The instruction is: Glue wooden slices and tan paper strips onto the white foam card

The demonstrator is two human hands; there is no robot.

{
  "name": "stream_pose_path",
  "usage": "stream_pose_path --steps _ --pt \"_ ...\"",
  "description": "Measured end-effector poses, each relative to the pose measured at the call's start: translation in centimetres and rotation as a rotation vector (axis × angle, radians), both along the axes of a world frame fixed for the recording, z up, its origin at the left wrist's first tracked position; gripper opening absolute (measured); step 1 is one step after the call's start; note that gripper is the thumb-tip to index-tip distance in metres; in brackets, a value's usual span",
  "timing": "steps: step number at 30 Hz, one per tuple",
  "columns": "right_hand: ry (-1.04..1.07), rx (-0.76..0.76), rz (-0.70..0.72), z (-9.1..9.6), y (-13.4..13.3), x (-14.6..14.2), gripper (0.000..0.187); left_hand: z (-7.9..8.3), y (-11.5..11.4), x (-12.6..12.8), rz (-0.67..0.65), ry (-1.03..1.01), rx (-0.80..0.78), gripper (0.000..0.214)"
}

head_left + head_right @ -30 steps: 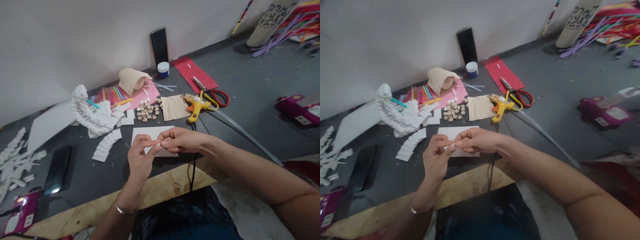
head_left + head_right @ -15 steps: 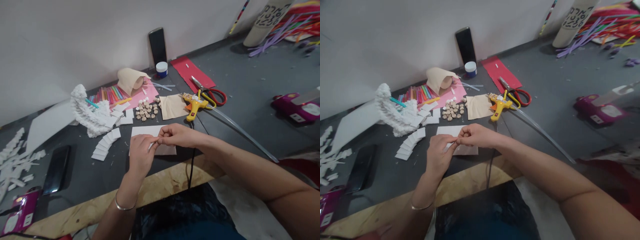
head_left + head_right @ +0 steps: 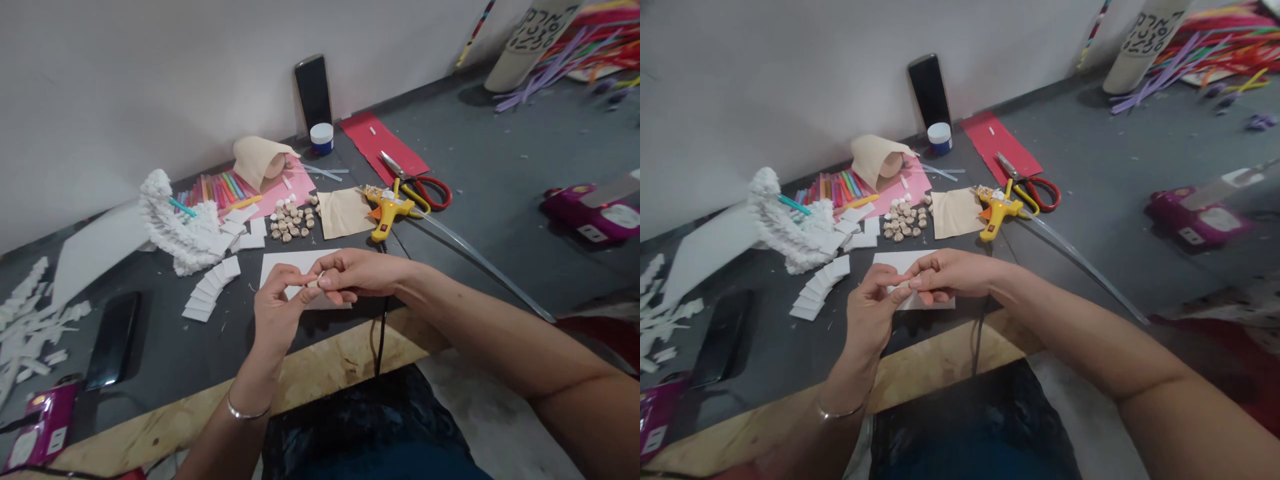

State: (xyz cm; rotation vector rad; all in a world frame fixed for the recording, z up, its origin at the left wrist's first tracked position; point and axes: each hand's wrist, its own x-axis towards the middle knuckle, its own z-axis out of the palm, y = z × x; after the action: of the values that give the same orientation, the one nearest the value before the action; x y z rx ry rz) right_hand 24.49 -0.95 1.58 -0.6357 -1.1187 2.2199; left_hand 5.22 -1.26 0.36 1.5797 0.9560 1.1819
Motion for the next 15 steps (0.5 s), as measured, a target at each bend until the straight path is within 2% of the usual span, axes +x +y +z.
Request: stream_pose_path --steps 4,7,10,15 --pt "0.031 -0.012 -0.07 0.0 -0.2 -0.6 0.029 -0.7 0.0 0.5 0.003 -0.179 -0.152 0.017" --pt "0.02 0.022 -0.145 0.0 -0.3 -0.8 0.027 -0.6 0.2 0.7 -0.052 -0.185 -0.155 0.017" --pt "-0.032 0.081 -0.186 0.2 -0.3 -0.6 0.025 -0.1 0.4 0.4 -0.08 -0.032 -0.019 0.018" --pt "-0.204 0.193 -0.214 0.5 -0.3 -0.2 0.022 1.0 0.4 -0.1 -0.065 0.335 0.34 0.018"
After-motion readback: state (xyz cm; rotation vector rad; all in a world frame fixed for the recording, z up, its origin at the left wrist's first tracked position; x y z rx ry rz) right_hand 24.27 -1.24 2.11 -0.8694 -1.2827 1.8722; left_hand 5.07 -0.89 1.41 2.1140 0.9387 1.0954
